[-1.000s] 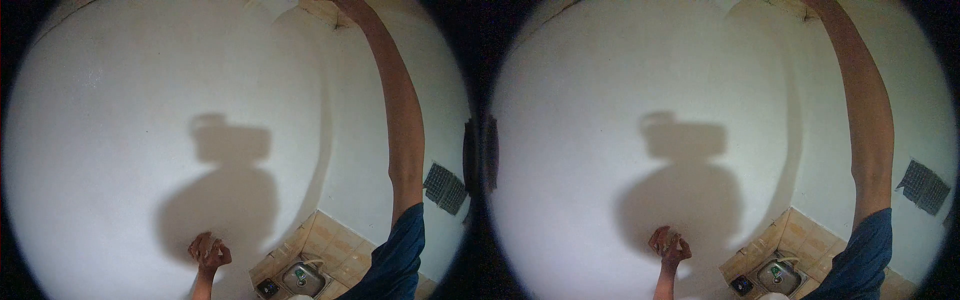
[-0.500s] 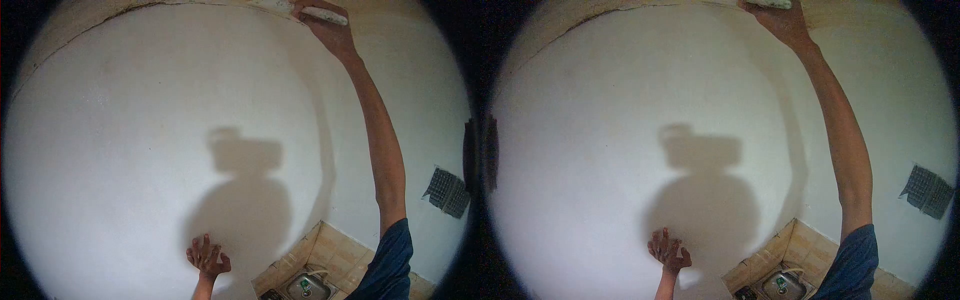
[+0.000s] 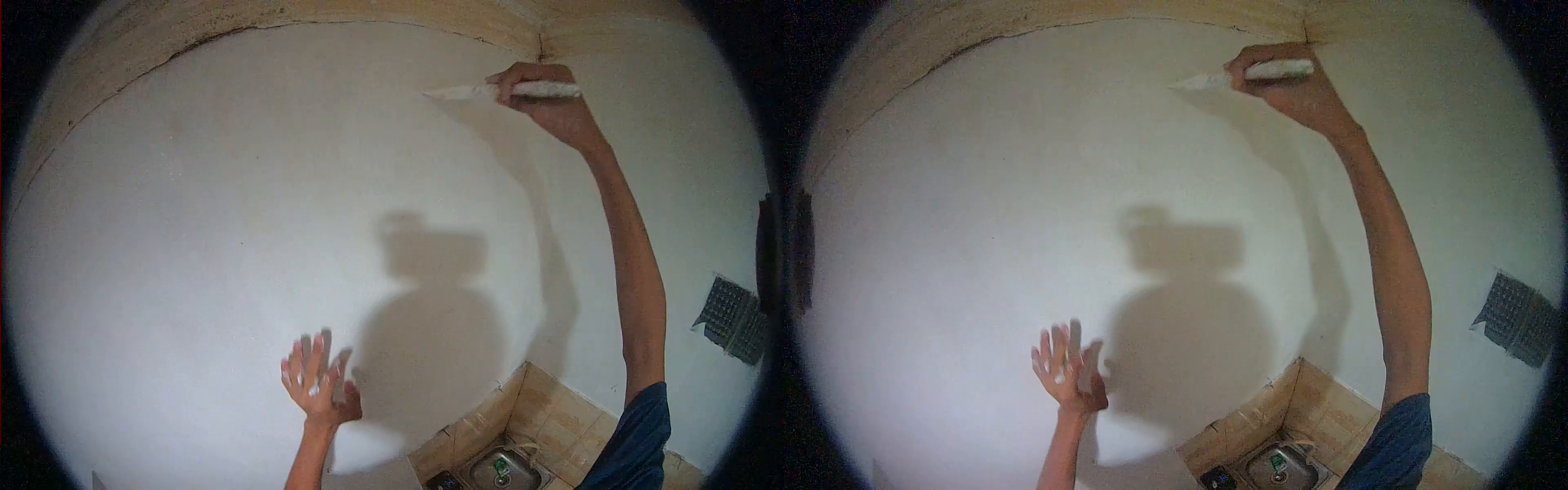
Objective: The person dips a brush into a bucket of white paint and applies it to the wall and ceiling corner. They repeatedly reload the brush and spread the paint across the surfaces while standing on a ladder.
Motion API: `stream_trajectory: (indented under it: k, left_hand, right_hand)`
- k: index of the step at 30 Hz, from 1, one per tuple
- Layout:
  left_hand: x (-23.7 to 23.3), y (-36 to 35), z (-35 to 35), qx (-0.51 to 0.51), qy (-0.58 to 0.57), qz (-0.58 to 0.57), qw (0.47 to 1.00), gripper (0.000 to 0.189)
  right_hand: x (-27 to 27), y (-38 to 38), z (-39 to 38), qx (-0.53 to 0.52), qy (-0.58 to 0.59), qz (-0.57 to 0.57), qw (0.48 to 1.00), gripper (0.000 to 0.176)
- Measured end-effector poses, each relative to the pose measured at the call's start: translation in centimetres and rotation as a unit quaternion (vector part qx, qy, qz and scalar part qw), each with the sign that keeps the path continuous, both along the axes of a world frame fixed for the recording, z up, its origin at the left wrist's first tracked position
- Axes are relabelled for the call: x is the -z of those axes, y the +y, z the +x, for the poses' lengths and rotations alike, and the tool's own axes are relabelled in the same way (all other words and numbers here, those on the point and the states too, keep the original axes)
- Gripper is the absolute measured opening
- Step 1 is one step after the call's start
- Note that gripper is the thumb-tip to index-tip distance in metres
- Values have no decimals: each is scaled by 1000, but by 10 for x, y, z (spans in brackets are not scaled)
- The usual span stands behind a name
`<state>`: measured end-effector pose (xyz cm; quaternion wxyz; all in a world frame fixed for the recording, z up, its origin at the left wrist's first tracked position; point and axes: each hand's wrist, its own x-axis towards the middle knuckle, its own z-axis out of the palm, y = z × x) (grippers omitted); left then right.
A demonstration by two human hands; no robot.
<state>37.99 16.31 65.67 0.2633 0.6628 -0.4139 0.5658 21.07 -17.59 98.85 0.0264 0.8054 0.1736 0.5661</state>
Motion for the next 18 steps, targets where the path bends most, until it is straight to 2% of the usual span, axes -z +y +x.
stream_trajectory:
  k: [4,6,7,8,11,13,14,16,18]
  left_hand:
    - [-118,-22,-11,-7,-21,18,1000,46]
    - [-154,-29,-10,-23,-40,9,999,47]
    - [-167,-33,-11,-17,-34,-14,999,46]
    - [-179,-36,-22,-11,-31,-35,999,46]
    - [-174,-33,-19,-53,-47,-9,997,49]
    - [-176,-37,-10,-67,-36,3,997,51]
    - [-180,-36,-12,-72,-38,1,997,51]
    - [-185,-39,-20,-53,-24,5,998,50]
    - [-182,-43,-20,-52,-27,1,998,49]
  right_hand:
    - [-29,4,-3,29,-78,3,997,8]
    - [-42,17,0,43,-163,77,983,6]
    - [-50,13,1,-17,-175,58,983,9]
    - [-52,5,-10,-26,-185,61,980,9]
    - [-41,10,5,-36,-164,59,984,8]
    - [-30,15,6,11,-105,134,985,8]
    - [-30,18,-2,5,-107,132,985,8]
    - [-25,20,-25,37,21,91,995,9]
    - [-20,17,-32,23,32,106,994,9]
